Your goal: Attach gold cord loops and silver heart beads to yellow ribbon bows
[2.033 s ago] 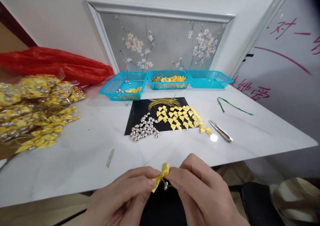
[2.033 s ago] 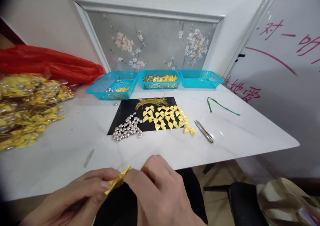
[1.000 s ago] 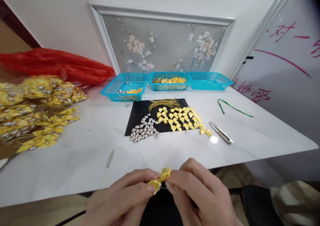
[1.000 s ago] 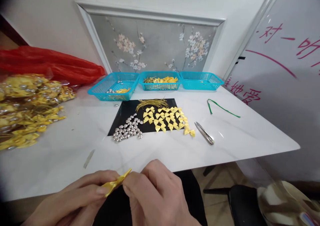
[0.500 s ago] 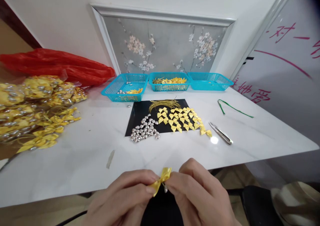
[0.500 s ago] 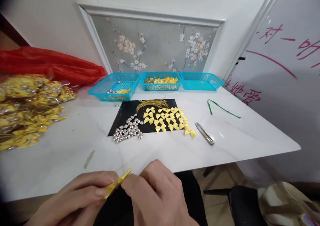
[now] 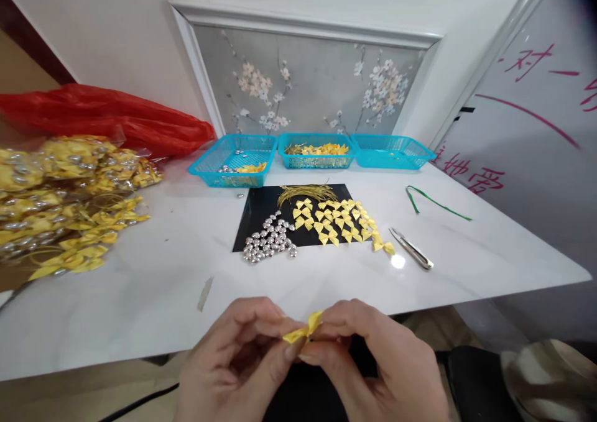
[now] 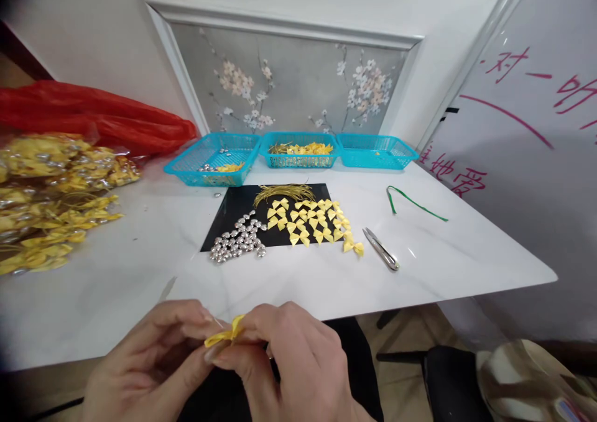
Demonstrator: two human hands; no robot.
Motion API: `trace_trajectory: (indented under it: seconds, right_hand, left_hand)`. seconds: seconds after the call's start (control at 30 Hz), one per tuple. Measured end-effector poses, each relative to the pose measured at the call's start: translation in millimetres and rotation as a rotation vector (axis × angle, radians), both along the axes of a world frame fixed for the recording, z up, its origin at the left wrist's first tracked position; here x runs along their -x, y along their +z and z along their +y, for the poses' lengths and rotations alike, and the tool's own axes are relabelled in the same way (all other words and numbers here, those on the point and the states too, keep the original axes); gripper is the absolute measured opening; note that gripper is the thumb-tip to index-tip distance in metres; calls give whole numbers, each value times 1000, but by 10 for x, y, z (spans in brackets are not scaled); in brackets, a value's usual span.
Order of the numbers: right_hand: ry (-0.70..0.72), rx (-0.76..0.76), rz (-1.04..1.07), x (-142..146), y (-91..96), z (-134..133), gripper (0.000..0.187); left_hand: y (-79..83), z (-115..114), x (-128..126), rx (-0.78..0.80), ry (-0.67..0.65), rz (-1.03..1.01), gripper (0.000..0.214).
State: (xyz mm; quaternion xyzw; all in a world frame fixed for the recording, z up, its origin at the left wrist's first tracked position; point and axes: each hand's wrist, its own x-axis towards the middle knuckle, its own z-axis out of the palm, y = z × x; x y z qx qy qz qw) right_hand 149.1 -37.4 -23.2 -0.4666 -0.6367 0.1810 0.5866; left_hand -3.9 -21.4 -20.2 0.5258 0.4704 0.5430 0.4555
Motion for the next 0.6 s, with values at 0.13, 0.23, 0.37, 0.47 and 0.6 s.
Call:
trace_trajectory:
  seconds: [0.13, 0.23, 0.37, 0.47, 0.6]
  right_hand:
    - [73, 74, 56, -163, 24, 91, 9]
    - [299, 369, 192, -244, -16, 221, 19]
    - [674, 754, 618, -184, -148, 342, 33]
    - [856, 924, 935, -92, -224, 364, 37]
    - [985, 1014, 1055, -30, -259, 389, 38]
  left_hand:
    - [53, 20, -13, 297, -80, -256, 32]
    - [94, 12, -38, 411, -85, -347, 41]
    - [105, 10, -52, 446, -121, -416, 41]
    - [101, 14, -50, 453, -146, -444, 42]
    - [101, 16, -48, 458, -179, -458, 42]
